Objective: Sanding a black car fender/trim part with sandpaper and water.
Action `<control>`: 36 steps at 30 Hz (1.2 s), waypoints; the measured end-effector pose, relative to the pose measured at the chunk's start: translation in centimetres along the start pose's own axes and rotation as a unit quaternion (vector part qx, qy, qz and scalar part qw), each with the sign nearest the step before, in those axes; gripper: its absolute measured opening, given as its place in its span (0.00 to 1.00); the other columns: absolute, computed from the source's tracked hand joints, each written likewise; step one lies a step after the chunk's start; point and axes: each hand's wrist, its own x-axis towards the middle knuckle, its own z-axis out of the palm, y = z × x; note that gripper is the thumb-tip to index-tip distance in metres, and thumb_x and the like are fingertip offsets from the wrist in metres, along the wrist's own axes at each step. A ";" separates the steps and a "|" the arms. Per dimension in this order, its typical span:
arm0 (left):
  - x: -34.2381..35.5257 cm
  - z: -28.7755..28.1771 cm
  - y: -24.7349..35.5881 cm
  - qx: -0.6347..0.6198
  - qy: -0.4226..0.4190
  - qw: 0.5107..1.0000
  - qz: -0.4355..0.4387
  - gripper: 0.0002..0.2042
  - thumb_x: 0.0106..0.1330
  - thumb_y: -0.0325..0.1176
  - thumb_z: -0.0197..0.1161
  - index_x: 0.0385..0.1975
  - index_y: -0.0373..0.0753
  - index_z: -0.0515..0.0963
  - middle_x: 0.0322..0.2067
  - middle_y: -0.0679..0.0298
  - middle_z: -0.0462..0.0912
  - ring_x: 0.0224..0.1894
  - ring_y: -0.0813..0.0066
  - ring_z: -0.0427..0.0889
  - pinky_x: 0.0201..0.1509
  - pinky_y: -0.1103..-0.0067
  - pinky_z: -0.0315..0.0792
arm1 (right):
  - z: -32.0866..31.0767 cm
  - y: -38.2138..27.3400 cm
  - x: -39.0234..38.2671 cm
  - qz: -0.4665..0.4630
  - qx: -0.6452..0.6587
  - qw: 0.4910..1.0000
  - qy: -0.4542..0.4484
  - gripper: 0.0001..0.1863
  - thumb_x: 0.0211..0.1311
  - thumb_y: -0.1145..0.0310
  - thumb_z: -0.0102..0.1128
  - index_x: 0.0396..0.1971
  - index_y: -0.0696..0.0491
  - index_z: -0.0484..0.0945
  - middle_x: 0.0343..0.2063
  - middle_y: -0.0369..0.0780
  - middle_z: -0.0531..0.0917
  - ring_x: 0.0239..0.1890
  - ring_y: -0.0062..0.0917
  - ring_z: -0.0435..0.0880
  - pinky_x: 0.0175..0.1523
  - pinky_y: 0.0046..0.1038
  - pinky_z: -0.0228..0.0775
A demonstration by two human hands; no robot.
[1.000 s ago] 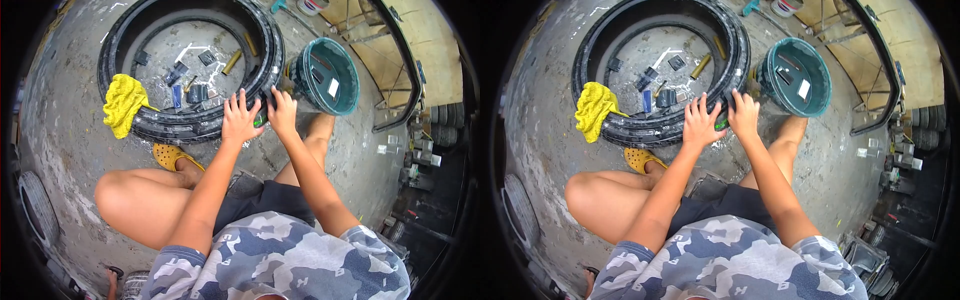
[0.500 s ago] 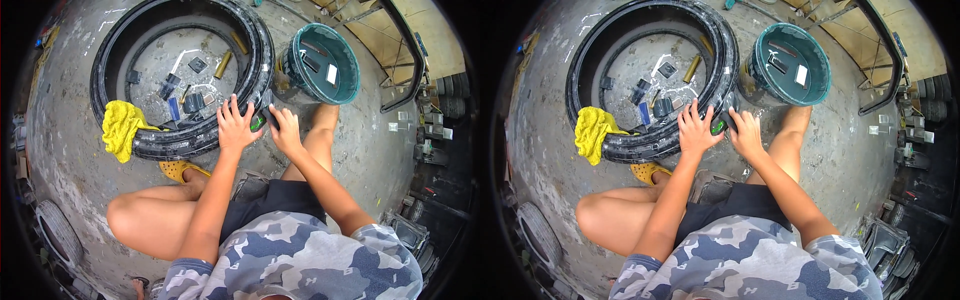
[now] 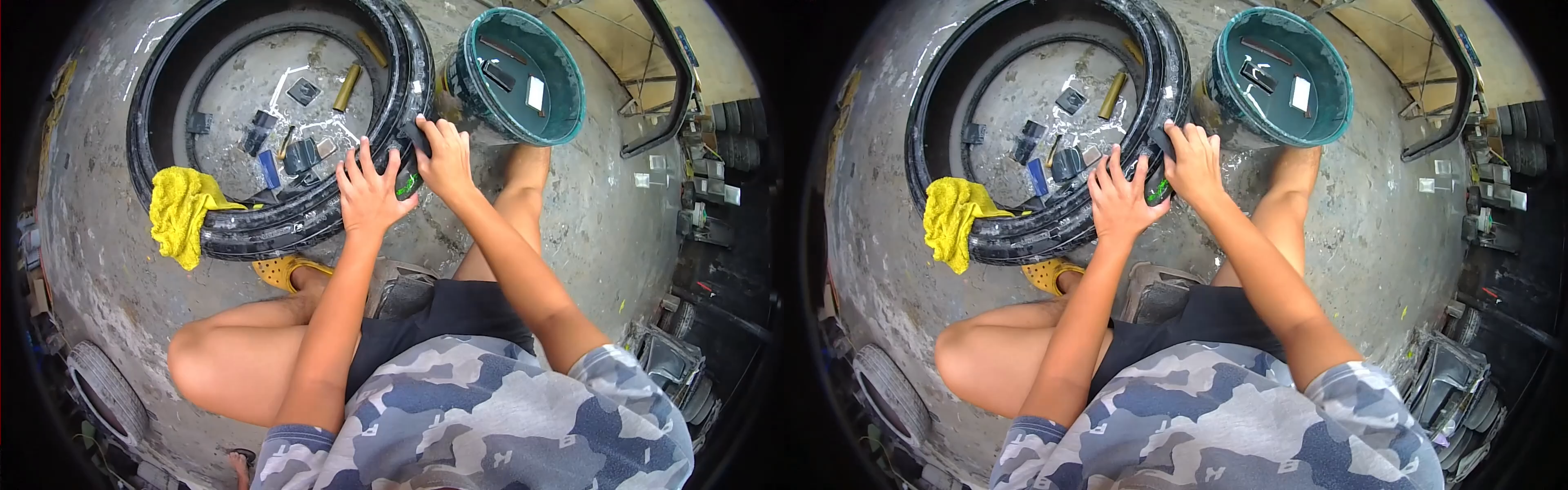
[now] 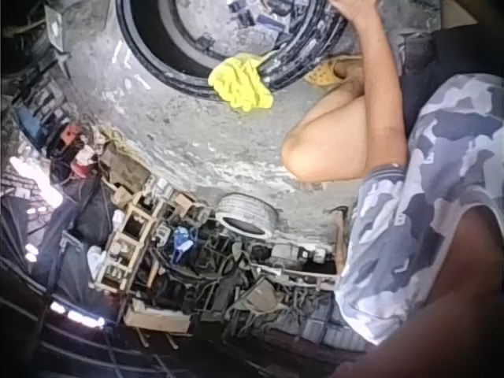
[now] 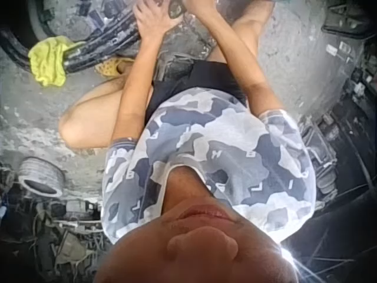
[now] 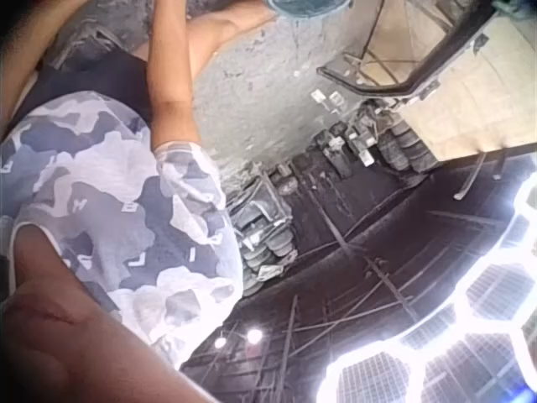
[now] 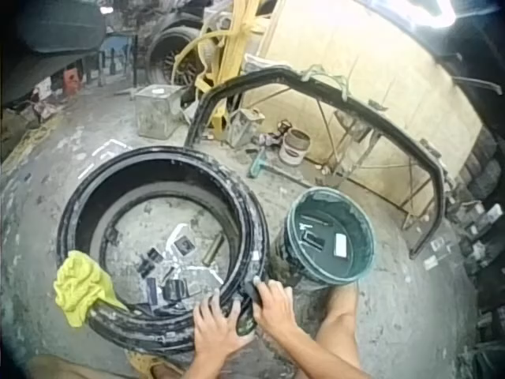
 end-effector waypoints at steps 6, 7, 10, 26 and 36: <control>0.0 0.9 0.0 0.015 -0.041 0.999 -0.018 0.44 0.41 0.65 0.69 0.60 0.55 0.65 0.65 0.45 0.60 0.62 0.42 0.64 0.65 0.50 0.59 | -1.0 1.0 -5.6 0.043 0.059 0.997 -0.028 0.29 0.46 0.72 0.66 0.54 0.53 0.75 0.36 0.42 0.75 0.44 0.37 0.75 0.44 0.37 0.59; 0.2 1.1 0.2 0.009 -0.036 0.999 -0.013 0.43 0.41 0.65 0.69 0.60 0.55 0.65 0.65 0.45 0.61 0.62 0.42 0.64 0.64 0.50 0.59 | -0.7 1.9 -4.1 -0.005 0.026 1.000 0.011 0.28 0.46 0.72 0.66 0.54 0.52 0.75 0.36 0.42 0.75 0.43 0.37 0.75 0.43 0.38 0.59; 0.0 0.0 -0.3 0.007 -0.030 0.999 -0.017 0.41 0.42 0.63 0.69 0.59 0.54 0.66 0.65 0.45 0.62 0.61 0.43 0.66 0.64 0.50 0.60 | -0.1 0.9 1.2 0.028 0.000 0.999 0.028 0.24 0.49 0.73 0.64 0.51 0.51 0.76 0.37 0.44 0.76 0.44 0.39 0.76 0.43 0.38 0.61; -0.5 0.4 -0.1 -0.005 -0.055 0.998 -0.012 0.43 0.42 0.64 0.69 0.59 0.54 0.64 0.66 0.42 0.60 0.61 0.41 0.66 0.64 0.49 0.60 | -1.9 0.8 -6.3 0.042 0.059 0.996 -0.046 0.26 0.54 0.74 0.63 0.56 0.52 0.75 0.37 0.42 0.78 0.45 0.39 0.77 0.44 0.37 0.63; -0.1 0.4 -0.2 -0.002 -0.053 0.998 -0.031 0.42 0.40 0.63 0.70 0.59 0.56 0.66 0.66 0.46 0.60 0.61 0.44 0.65 0.65 0.52 0.60 | -1.8 0.1 -4.0 0.053 0.071 0.995 -0.037 0.20 0.55 0.79 0.62 0.50 0.54 0.78 0.38 0.48 0.80 0.42 0.44 0.80 0.48 0.39 0.70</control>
